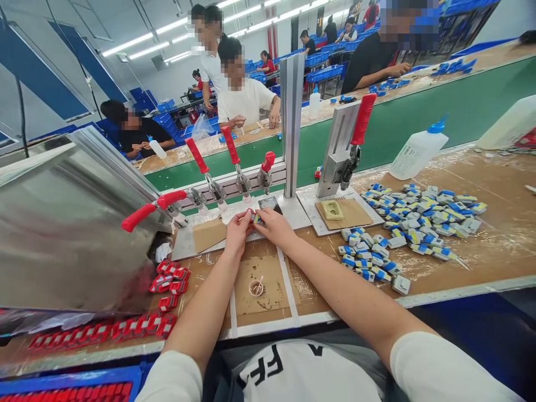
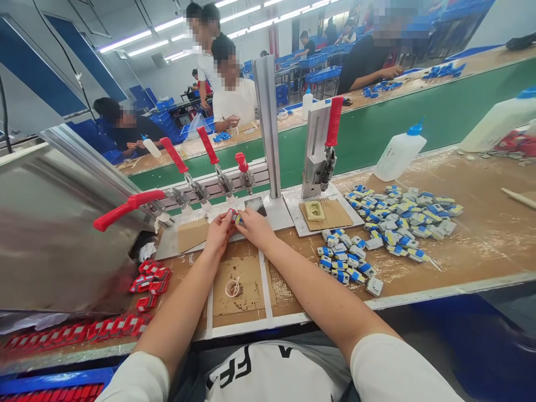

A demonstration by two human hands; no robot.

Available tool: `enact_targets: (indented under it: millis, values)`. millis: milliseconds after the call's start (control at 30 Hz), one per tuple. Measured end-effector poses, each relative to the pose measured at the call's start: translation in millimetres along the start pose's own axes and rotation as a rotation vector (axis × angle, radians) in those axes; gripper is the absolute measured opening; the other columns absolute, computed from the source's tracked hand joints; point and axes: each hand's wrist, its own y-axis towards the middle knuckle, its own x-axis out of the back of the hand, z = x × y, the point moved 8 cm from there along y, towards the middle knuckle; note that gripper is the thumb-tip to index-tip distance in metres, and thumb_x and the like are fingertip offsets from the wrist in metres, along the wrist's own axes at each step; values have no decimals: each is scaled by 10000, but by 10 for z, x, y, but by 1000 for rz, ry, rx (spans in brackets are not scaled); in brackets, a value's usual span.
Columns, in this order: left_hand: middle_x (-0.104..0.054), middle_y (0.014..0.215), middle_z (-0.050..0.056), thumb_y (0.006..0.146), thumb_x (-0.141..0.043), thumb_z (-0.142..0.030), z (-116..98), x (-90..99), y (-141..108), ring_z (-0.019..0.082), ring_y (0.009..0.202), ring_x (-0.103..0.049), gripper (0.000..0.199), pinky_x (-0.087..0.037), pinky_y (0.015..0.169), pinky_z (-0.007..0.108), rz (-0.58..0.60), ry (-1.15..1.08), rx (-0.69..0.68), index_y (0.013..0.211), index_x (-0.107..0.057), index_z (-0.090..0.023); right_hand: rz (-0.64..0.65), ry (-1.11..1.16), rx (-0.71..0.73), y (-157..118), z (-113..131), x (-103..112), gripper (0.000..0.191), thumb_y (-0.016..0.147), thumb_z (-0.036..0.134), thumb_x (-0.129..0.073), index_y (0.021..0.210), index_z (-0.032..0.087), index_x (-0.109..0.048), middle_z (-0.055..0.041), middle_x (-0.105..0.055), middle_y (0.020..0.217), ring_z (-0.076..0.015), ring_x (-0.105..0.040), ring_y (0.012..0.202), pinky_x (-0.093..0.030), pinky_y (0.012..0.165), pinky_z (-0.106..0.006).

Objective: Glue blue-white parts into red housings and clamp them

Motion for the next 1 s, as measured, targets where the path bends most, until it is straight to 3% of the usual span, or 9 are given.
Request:
enact_targets:
  millis: [267,533,667,800,1000]
  values:
    - [-801,1008,71,608,-983,-521,-7,-69,50,139,741,-715,672,-594,751,299,-28,109,-67,1081,-660,-170,57,-99,-85,29,-35,23,239,1040,278,-622,1234,142,-644,-130,-653,1118,-259,-637,1008,-506,840,-336]
    - [-803,963,79,620,-988,-490,52,-344,264,161,715,-726,656,-615,800,359,34,130,-57,1100,-663,-184,-95,97,-247,44,-387,80,408,997,248,-652,1393,152,-636,-116,-665,1137,-237,-644,973,-522,885,-348]
    - [-804,1069,107,620,-988,-466,85,-469,289,197,916,-755,659,-587,948,362,38,122,-129,1119,-681,-165,-118,142,-313,44,-486,73,480,983,259,-636,1444,127,-619,-138,-664,1169,-251,-649,1005,-528,905,-361]
    - [-790,1165,122,705,-932,-499,80,-528,239,226,1078,-739,609,-550,1033,370,35,127,-198,1153,-681,-171,-152,153,-321,11,-482,111,478,996,299,-607,1446,138,-625,-142,-673,1172,-244,-651,960,-524,865,-354]
    - [-797,1026,105,804,-828,-590,15,-597,268,219,960,-746,514,-566,957,378,38,195,-256,1066,-688,-172,-273,206,-308,-11,-573,127,424,972,321,-639,1368,173,-675,-104,-686,1093,-254,-659,949,-519,810,-347]
